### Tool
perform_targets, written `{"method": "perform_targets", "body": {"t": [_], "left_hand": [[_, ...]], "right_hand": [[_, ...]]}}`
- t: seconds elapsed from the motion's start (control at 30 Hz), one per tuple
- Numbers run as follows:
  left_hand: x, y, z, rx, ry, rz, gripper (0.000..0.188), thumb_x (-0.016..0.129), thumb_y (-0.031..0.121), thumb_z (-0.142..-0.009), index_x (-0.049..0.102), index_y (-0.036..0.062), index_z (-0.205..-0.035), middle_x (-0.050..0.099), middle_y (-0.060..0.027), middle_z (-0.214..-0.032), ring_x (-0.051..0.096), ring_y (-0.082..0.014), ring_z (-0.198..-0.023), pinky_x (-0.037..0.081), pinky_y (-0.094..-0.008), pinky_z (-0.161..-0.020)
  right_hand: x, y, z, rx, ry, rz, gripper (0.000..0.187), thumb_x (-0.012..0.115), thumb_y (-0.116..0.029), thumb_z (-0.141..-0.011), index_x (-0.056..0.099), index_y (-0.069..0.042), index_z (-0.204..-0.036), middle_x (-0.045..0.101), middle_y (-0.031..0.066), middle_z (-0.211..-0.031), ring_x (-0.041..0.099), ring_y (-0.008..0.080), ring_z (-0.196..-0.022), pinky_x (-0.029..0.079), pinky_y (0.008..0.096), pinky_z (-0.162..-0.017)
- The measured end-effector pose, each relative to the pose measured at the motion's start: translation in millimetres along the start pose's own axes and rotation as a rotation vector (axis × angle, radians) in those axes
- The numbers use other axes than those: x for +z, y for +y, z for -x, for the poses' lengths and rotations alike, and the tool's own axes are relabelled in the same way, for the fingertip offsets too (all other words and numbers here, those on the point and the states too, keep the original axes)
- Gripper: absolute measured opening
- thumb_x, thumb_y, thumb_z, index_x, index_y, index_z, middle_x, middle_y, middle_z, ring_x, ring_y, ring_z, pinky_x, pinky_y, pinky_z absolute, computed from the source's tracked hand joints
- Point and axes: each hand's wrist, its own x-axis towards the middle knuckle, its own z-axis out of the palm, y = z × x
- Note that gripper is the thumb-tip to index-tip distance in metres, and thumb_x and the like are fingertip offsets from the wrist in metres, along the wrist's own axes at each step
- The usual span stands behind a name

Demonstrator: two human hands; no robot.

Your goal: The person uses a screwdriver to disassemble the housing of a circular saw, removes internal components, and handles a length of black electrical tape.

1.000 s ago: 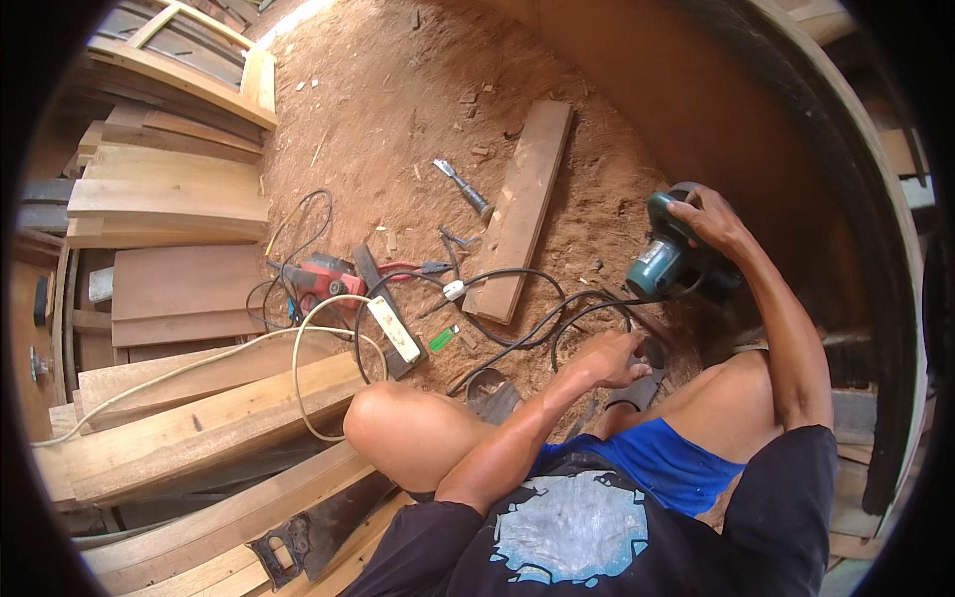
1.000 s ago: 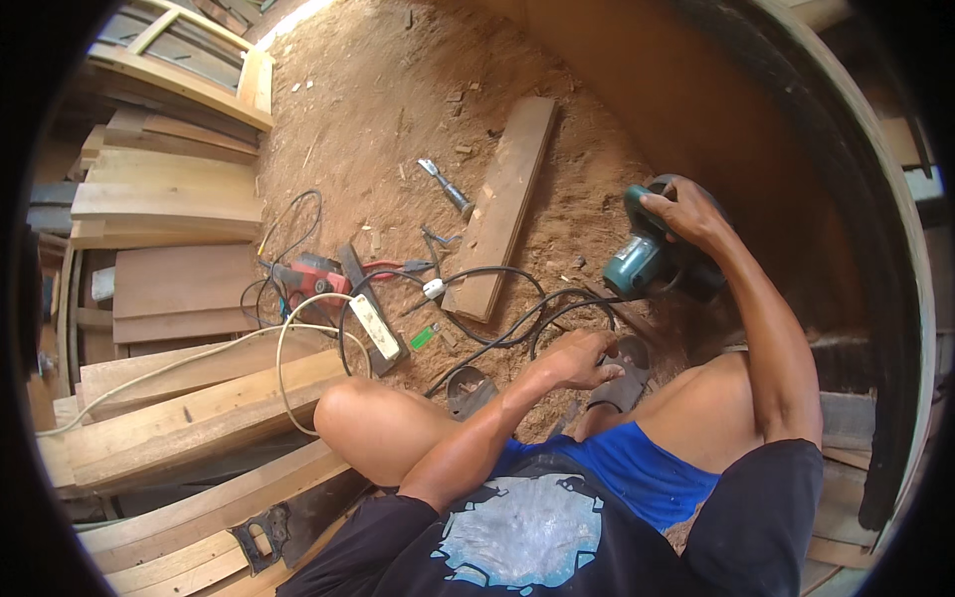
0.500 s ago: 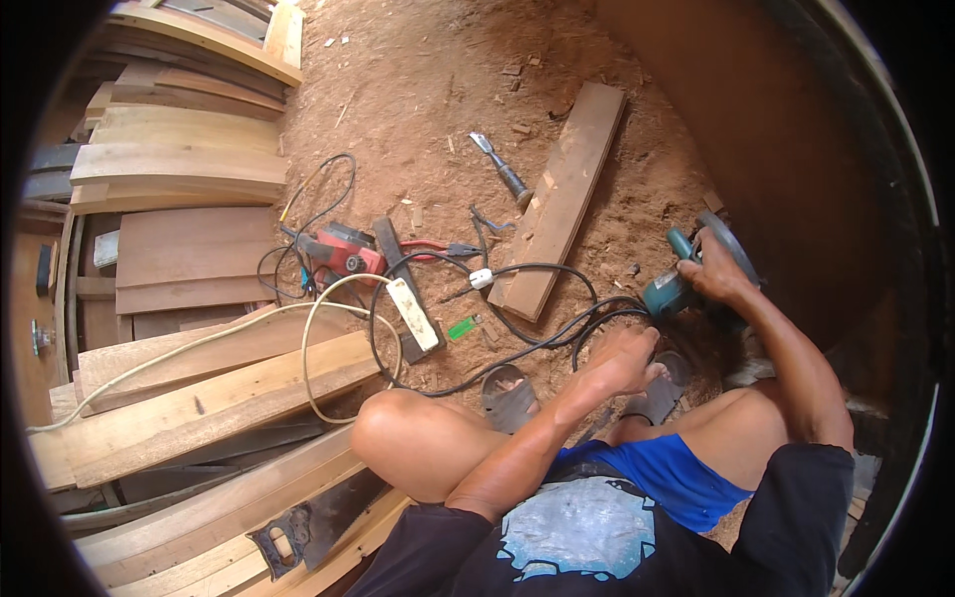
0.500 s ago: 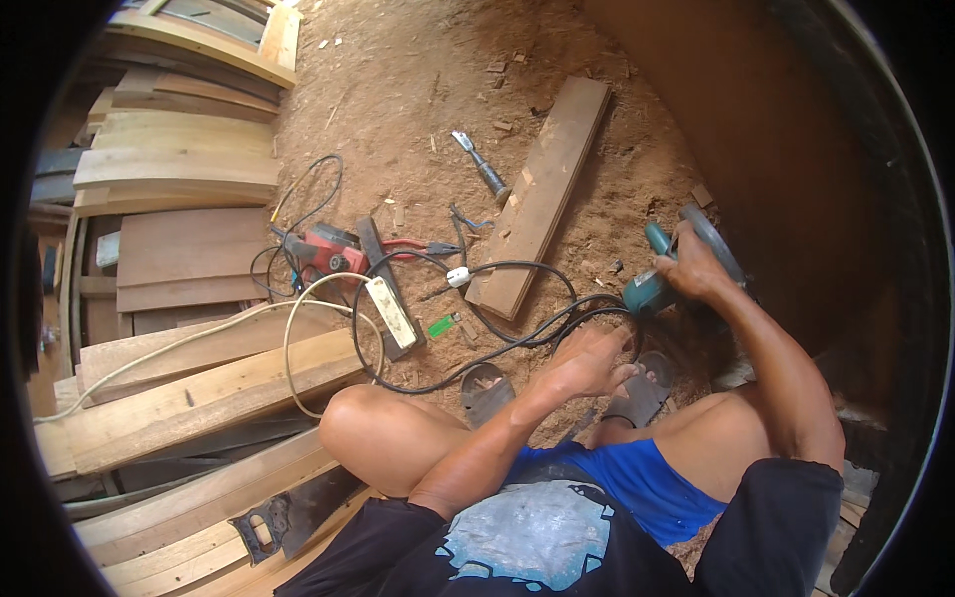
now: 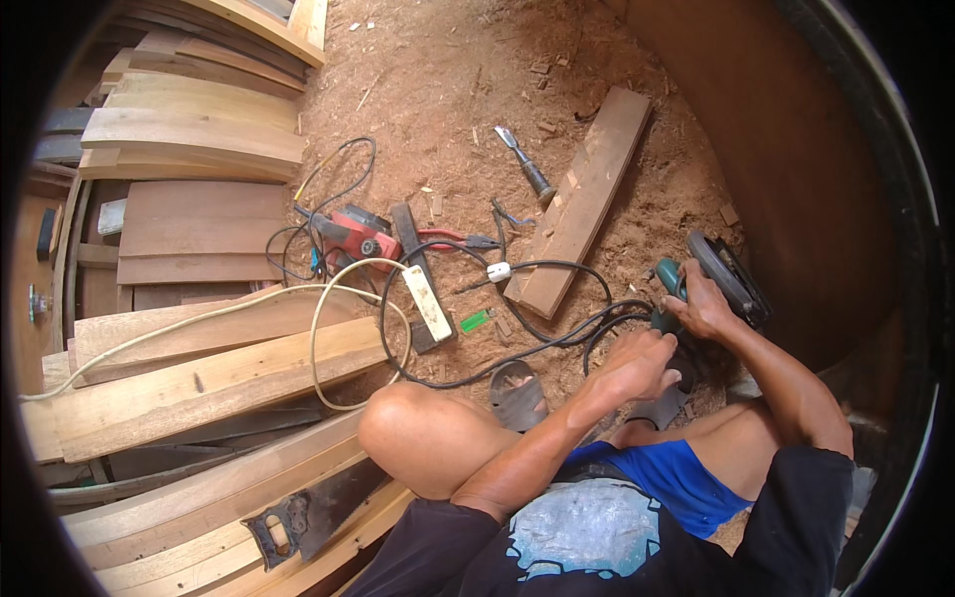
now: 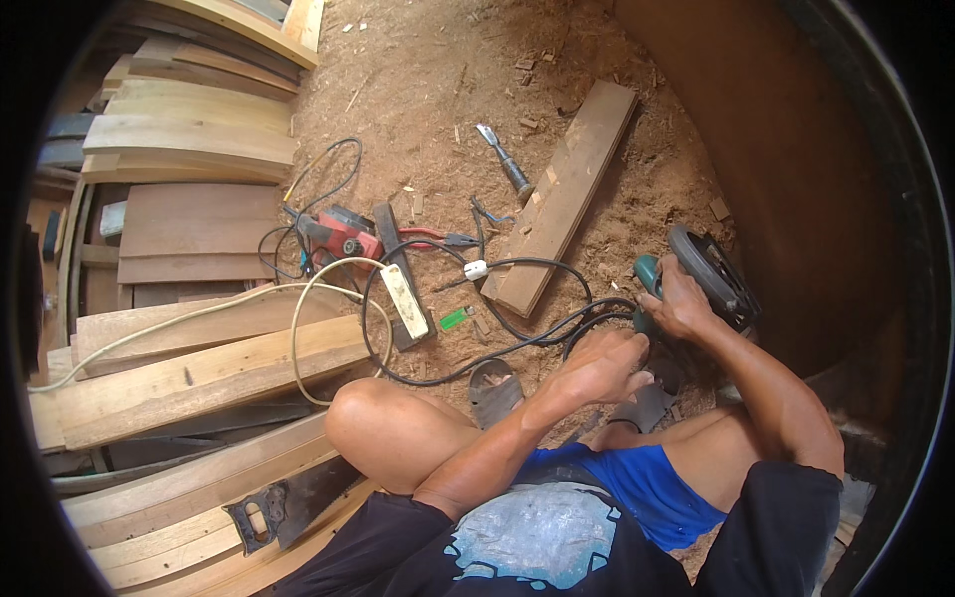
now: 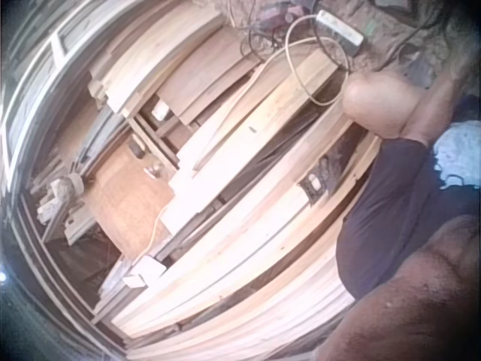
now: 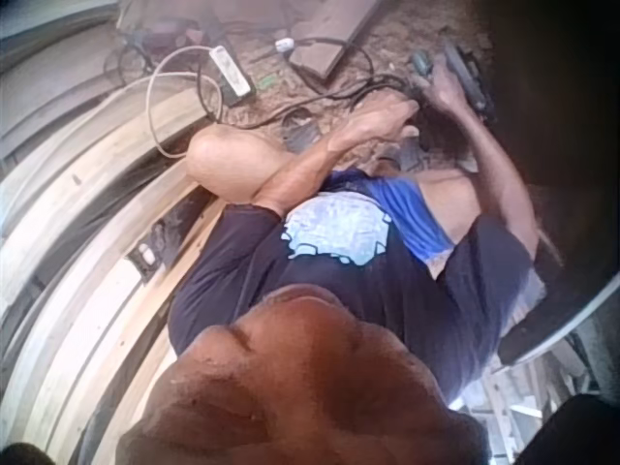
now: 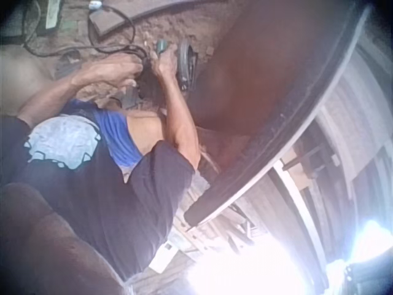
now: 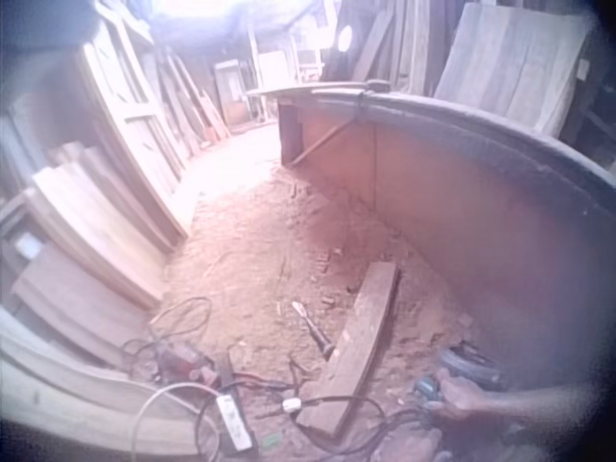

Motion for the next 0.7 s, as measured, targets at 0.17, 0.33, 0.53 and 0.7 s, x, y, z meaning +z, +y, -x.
{"method": "perform_targets", "body": {"t": [0.17,0.33,0.53,0.7], "left_hand": [[1,-3,8,0.012,0.071,0.012,0.037,0.079,0.029,-0.082,0.065,-0.0002,-0.101,0.070,-0.0258,-0.093,0.067,-0.0461,-0.093,0.053,-0.0546,-0.080],[-17,-10,8,-0.079,0.038,-0.041,0.038,0.078,0.030,-0.083,0.067,0.0020,-0.106,0.071,-0.0238,-0.095,0.068,-0.0451,-0.096,0.054,-0.0538,-0.083],[-100,-63,-37,-0.616,0.156,-0.025,0.042,0.071,0.038,-0.091,0.071,0.0070,-0.121,0.072,-0.0236,-0.118,0.069,-0.0385,-0.111,0.054,-0.0461,-0.097],[-127,-175,-58,-0.787,0.318,-0.157,0.059,0.059,0.041,-0.097,0.049,0.0157,-0.149,0.064,-0.0258,-0.135,0.059,-0.0437,-0.128,0.046,-0.0509,-0.108]], "right_hand": [[-6,-11,7,-0.011,-0.059,0.006,0.055,0.074,-0.026,-0.091,0.040,-0.004,-0.129,0.065,0.0348,-0.109,0.063,0.0536,-0.107,0.048,0.0560,-0.094],[-20,-25,14,-0.009,-0.156,0.126,0.055,0.073,-0.026,-0.091,0.042,-0.003,-0.131,0.066,0.0322,-0.112,0.063,0.0507,-0.111,0.048,0.0547,-0.097],[-37,-14,23,0.001,-0.280,0.240,0.057,0.075,-0.031,-0.088,0.048,-0.002,-0.130,0.067,0.0301,-0.119,0.063,0.0468,-0.116,0.050,0.0525,-0.100],[-43,-14,21,0.002,-0.405,0.344,0.065,0.077,-0.034,-0.086,0.050,0.002,-0.132,0.067,0.0298,-0.122,0.064,0.0451,-0.117,0.050,0.0497,-0.100]]}}
